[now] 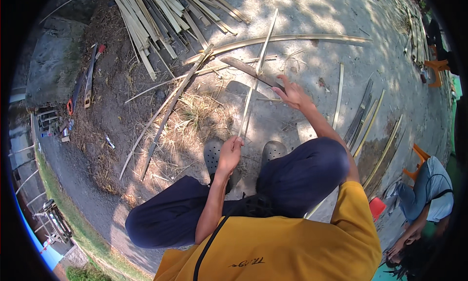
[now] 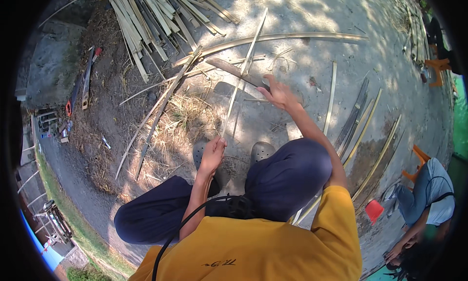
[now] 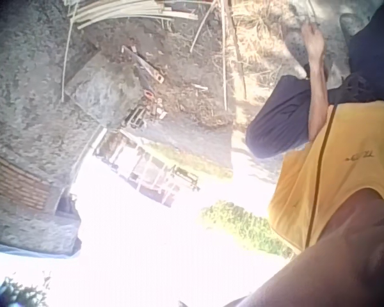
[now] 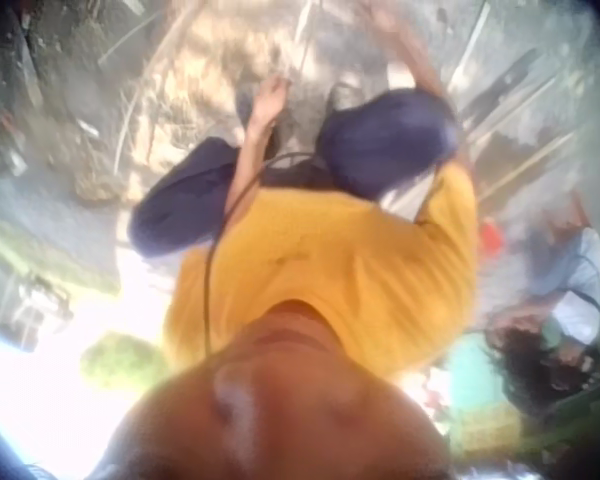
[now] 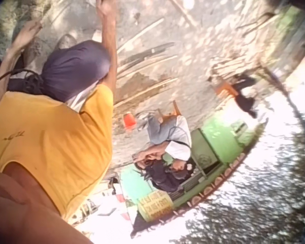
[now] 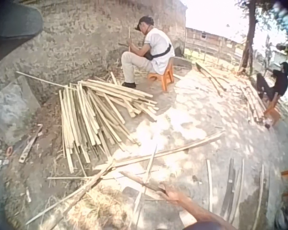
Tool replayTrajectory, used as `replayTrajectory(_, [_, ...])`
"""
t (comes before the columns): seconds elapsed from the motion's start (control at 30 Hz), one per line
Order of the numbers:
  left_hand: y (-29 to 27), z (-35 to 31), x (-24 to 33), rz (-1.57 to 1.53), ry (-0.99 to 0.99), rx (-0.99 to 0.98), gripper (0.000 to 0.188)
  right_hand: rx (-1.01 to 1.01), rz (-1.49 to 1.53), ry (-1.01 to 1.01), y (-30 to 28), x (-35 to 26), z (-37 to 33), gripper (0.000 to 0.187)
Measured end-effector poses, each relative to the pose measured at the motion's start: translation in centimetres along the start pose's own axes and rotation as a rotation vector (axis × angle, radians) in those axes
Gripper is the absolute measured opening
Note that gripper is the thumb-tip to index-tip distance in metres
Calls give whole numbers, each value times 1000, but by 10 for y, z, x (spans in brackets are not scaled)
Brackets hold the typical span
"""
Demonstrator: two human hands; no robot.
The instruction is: The person trims a long bamboo strip by pulling it against the blade of a machete held in their hand, removing shavings to thin the material. They repeat the action several times to reach a desired thickness and pick up a new strip from the ground to continue.
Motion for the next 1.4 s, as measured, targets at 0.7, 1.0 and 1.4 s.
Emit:
replayTrajectory(0.7, [-34, -26, 25, -13, -17, 13, 31, -119, 11, -411, 22, -48, -38, 61])
replayTrajectory(1.0, [-43, -62, 29, -108, -163, -16, 28, 52, 70, -64, 5, -25, -5, 66])
replayTrajectory(1.4, [-64, -126, 61, -177, -270, -83, 27, 63, 11, -20, -32, 33, 13, 66])
Point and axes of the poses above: each hand's wrist, its own z-axis towards the middle knuckle, its own y-axis out of the palm, x = y × z, the point moved 1 cm from there along z, towards the middle knuckle, and after that the axes turned 3 degrees about -z, right-handed, at the moved point
